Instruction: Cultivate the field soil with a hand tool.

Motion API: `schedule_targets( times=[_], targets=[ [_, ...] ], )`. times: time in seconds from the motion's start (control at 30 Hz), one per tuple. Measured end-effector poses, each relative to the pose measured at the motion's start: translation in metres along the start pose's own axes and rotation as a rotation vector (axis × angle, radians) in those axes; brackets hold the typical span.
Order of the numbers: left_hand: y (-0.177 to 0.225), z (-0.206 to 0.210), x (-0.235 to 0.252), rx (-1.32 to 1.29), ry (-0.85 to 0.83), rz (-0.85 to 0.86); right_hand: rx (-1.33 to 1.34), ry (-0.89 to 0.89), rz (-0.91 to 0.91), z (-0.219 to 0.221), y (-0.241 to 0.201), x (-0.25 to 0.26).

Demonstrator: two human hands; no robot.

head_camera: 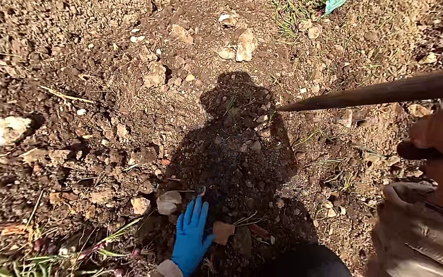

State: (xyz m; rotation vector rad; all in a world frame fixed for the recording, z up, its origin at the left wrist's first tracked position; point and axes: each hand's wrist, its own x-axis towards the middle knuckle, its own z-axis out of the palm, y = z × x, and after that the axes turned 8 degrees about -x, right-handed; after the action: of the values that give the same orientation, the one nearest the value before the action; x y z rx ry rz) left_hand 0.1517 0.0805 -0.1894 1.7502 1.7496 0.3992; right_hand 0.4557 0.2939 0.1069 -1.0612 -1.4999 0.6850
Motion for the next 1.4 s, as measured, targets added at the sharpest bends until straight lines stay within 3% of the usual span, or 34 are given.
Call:
schedule_targets(
  times=[0.1,0.17,0.23,0.33,0.47,0.53,0.67,0.77,0.83,0.87,1.0,1.13,1.23,1.4],
  targets=[
    [-0.023,0.03,-0.008,0.064,0.156,0.117,-0.09,-0.076,0.139,0.097,0.067,0.046],
    [-0.026,0.034,-0.006,0.056,0.195,0.145,-0.243,-0.184,0.358,0.154,0.155,0.028],
    [-0.017,0.029,-0.004,0.033,0.134,0.108,-0.415,-0.315,0.533,0.184,0.207,0.01],
    [-0.008,0.016,-0.001,0.002,0.01,0.007,-0.504,-0.429,0.556,0.196,0.212,0.011],
    [0.002,-0.003,0.01,0.004,-0.215,-0.113,-0.504,-0.333,0.552,0.188,0.203,-0.002],
    [0.007,-0.008,0.011,-0.041,-0.239,-0.149,-0.518,-0.342,0.546,0.186,0.195,-0.006],
    [-0.006,-0.002,-0.013,-0.121,0.286,-0.049,-0.476,-0.347,0.535,0.187,0.201,-0.016],
    [-0.006,-0.023,-0.034,-0.152,0.391,-0.101,-0.475,-0.358,0.521,0.186,0.206,-0.012],
    [0.002,-0.033,-0.053,-0.155,0.288,-0.102,-0.466,-0.359,0.516,0.188,0.206,-0.011],
    [0.011,-0.035,-0.061,-0.149,0.147,-0.109,-0.459,-0.355,0.518,0.188,0.206,-0.01],
    [0.06,-0.034,-0.05,-0.02,-0.648,-0.417,-0.436,-0.348,0.521,0.189,0.206,-0.012],
    [0.073,-0.024,-0.015,0.1,-0.696,-0.516,-0.449,-0.355,0.531,0.187,0.2,0.0],
    [0.08,-0.039,-0.006,0.131,-0.782,-0.563,-0.466,-0.379,0.556,0.185,0.192,0.002],
    [0.064,-0.07,-0.031,0.174,-0.869,-0.6,-0.471,-0.431,0.618,0.182,0.188,0.008]
  ],
)
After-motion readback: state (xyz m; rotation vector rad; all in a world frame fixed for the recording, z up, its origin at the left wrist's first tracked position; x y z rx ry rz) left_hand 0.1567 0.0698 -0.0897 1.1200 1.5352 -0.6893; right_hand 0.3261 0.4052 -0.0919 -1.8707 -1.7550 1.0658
